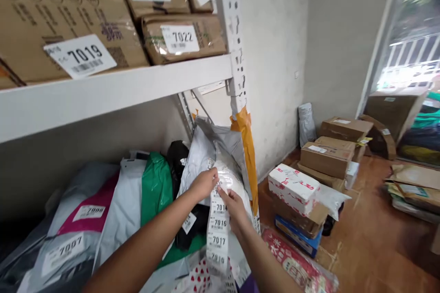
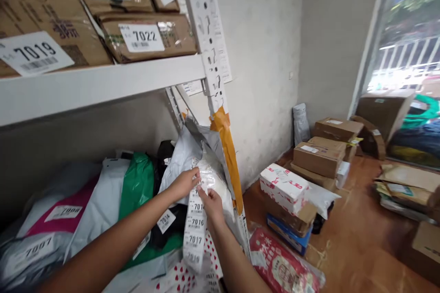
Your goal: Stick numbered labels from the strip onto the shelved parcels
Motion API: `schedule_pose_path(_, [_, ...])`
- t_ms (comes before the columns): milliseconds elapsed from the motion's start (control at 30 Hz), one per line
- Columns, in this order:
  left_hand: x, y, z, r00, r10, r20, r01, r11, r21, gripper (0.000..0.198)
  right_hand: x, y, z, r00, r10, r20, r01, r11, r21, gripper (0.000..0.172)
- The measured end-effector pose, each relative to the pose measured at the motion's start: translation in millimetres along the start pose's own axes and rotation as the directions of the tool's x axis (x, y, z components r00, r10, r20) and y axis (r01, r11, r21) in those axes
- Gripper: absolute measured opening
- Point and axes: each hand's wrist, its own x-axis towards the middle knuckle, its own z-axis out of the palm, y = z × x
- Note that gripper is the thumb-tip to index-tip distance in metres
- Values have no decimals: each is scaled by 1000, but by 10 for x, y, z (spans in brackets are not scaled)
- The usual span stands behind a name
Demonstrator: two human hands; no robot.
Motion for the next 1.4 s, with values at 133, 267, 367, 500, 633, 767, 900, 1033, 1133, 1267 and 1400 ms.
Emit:
schedule_pose_path(133, [6, 24, 22, 998, -57, 12, 56, 997, 49, 9, -66, -31, -77, 990, 137, 43, -138, 990, 36, 46])
schedule_pose_path(267, [6, 58, 24, 994, -101, 32, 97, 990, 105, 15, -122, 42, -153, 976, 218, 8, -218, 974, 61, 39])
schedule_pose_path(367, [-16, 127, 13, 991, -127, 47, 119, 982, 150, 19, -189, 88, -233, 971, 237, 45, -239, 969, 63, 42])
schedule_pose_path(500, [-64, 210, 54, 983, -171, 66, 156, 968, 195, 24, -237, 78, -332, 966, 257, 40, -258, 965, 50, 54])
schedule_pose_path(633, [-44, 187, 123, 982, -181, 54, 167, 967, 194, 29, -285, 107, -385, 968, 252, -22, -251, 967, 33, 49])
schedule_pose_path(767, [-10, 222, 69, 983, -184, 10, 179, 967, 178, 37, -468, 320, -583, 990, 118, -80, -132, 969, -208, 48])
schedule_pose_path(900, [-440, 430, 72, 965, -186, -183, 224, 952, 211, 51, -688, 667, -928, 961, 47, 273, 108, 844, -526, 46])
schedule_pose_path(1033, [-1471, 482, 680, 918, 123, -378, -153, 987, -51, 32, -797, 1008, -1172, 932, 177, 317, -18, 895, -447, 42])
schedule_pose_path(1133, [-2147, 260, 1440, 823, -302, -480, 101, 911, -399, 40, -852, 1198, -1193, 868, 352, 351, -204, 896, -394, 37])
schedule_pose_path(1267, [-2517, -176, 2159, 500, -850, -167, 192, 297, -935, 54, -960, 1441, -1045, 661, 546, 514, -228, 799, -556, 38])
schedule_pose_path(1400, [-2702, -434, 2385, 338, -938, -75, 81, 108, -991, 56, -1070, 1784, -894, 669, 552, 497, -176, 768, -616, 50])
